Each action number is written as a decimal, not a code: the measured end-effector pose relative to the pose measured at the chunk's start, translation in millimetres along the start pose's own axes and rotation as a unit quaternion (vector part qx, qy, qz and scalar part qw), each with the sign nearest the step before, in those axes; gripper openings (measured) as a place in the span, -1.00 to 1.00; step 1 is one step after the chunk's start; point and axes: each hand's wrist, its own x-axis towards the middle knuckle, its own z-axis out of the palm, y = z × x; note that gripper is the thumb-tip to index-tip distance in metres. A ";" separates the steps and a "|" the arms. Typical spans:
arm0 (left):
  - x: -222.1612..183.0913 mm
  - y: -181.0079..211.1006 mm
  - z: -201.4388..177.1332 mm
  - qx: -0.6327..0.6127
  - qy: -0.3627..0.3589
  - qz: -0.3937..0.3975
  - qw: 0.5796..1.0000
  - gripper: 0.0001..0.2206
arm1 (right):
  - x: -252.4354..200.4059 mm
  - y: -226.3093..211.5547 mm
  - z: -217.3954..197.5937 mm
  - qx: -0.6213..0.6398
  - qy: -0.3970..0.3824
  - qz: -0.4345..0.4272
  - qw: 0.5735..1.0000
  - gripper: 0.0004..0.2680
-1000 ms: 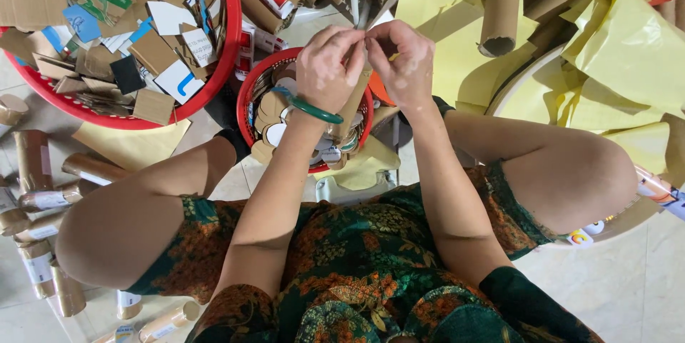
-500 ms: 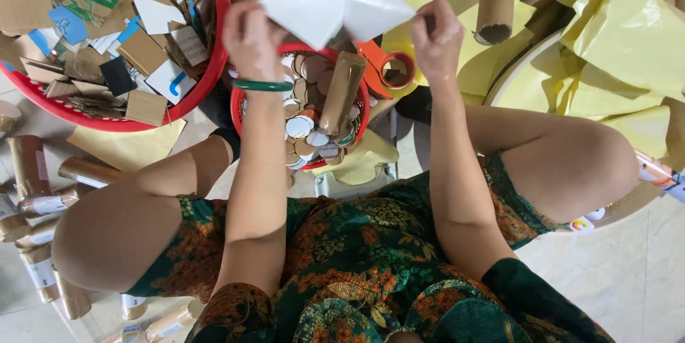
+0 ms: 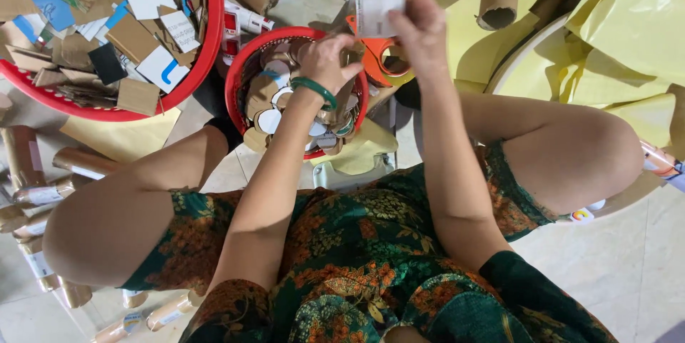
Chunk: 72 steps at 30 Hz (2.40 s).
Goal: Wrapping cardboard tubes with paper and securing them with tape.
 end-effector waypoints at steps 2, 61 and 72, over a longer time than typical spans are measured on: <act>-5.0 -1.0 -2.0 0.084 -0.164 -0.232 0.955 -0.56 | 1.4 2.0 -21.7 0.143 0.041 0.063 0.987 -0.84; -7.6 -16.7 48.3 -0.296 0.064 -0.275 0.912 -0.55 | -9.0 39.6 69.5 0.133 0.081 0.086 0.984 -0.63; 8.8 -51.6 20.1 -0.575 0.255 -0.267 0.730 -0.53 | -5.9 -3.0 56.2 -0.180 -0.157 0.043 0.970 -0.51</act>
